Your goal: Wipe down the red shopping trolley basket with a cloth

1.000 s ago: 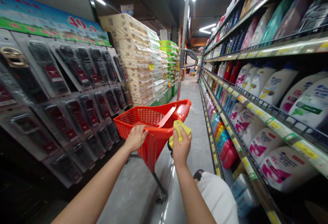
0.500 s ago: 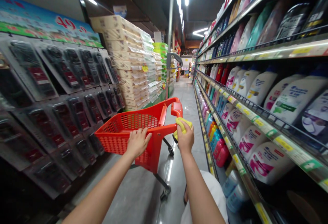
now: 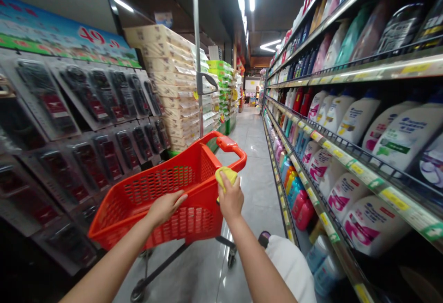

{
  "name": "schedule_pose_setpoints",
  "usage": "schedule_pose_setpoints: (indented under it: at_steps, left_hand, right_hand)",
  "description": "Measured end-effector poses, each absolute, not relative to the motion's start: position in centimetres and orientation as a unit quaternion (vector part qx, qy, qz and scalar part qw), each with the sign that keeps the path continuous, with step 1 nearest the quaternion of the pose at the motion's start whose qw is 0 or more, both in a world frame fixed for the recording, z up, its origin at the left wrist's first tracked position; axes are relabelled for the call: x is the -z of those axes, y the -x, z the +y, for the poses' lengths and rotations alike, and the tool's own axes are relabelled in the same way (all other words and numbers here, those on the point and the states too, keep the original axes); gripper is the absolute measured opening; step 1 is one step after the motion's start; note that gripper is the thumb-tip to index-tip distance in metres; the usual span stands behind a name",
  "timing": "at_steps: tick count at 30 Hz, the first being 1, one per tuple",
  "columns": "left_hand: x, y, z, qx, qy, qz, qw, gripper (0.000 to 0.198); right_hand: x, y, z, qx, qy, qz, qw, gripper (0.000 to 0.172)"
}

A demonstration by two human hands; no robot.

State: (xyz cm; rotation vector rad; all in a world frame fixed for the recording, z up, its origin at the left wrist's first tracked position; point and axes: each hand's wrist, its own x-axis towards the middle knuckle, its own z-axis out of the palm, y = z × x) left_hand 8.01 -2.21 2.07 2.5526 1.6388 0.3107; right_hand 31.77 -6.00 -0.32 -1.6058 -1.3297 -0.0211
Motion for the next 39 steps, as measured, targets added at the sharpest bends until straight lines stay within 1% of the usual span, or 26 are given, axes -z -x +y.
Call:
schedule_pose_setpoints:
  at_steps: [1,3,5,7,10,13,17,21,26,29,31,32,34,39]
  left_hand:
    - [-1.8,-8.1,-2.5,-0.102,-0.836,0.537,0.051,0.046]
    - [-1.7,-8.6,-3.1,-0.104,-0.834,0.540,0.043,0.049]
    - [-1.8,-9.2,-3.9,-0.098,-0.832,0.545,0.034,0.051]
    - [-2.2,-9.7,-4.7,-0.087,-0.828,0.553,0.032,0.052]
    - [-2.7,-10.3,-5.6,-0.065,-0.816,0.573,0.030,0.050]
    - [-2.8,-10.9,-6.2,-0.051,-0.802,0.594,0.017,0.049]
    - [-2.5,-11.5,-7.0,-0.057,-0.795,0.604,0.001,0.052]
    - [-2.1,-12.8,-8.0,-0.066,-0.786,0.614,0.023,0.049]
    - [-1.3,-15.8,-8.7,-0.133,-0.792,0.596,0.026,0.054]
    - [-0.8,-17.2,-8.5,-0.175,-0.792,0.577,0.093,0.057]
    - [-0.6,-17.2,-8.2,-0.193,-0.806,0.541,0.141,0.055]
    - [-0.5,-16.8,-8.1,-0.196,-0.811,0.532,0.147,0.054]
    - [-0.6,-15.3,-7.6,-0.190,-0.804,0.551,0.113,0.051]
    - [-1.6,-9.4,-5.4,-0.201,-0.680,0.695,-0.121,0.057]
  right_hand:
    - [0.8,-31.4,-5.9,0.007,0.653,-0.575,0.493,0.044]
    - [0.8,-32.1,-5.0,-0.001,0.641,-0.576,0.507,0.042]
    - [-0.3,-34.1,-3.4,-0.011,0.649,-0.525,0.550,0.039]
    - [-2.1,-36.5,-1.5,-0.018,0.660,-0.469,0.587,0.042]
    - [-4.1,-38.3,0.3,-0.026,0.677,-0.429,0.598,0.044]
    - [-4.1,-36.9,-0.2,-0.016,0.710,-0.421,0.564,0.045]
    - [-2.9,-33.8,-2.1,0.001,0.747,-0.463,0.477,0.040]
    - [-3.8,-33.0,-1.6,-0.008,0.772,-0.481,0.416,0.037]
    - [-5.5,-31.9,0.3,-0.027,0.780,-0.524,0.340,0.052]
    - [-5.0,-30.4,0.6,-0.026,0.776,-0.541,0.322,0.049]
    - [-4.5,-29.8,0.8,-0.030,0.776,-0.539,0.327,0.046]
    - [-4.3,-29.7,1.0,-0.035,0.777,-0.536,0.329,0.045]
    - [-3.9,-30.0,1.5,-0.048,0.774,-0.538,0.331,0.046]
    - [-3.3,-31.6,2.3,-0.064,0.731,-0.584,0.348,0.048]
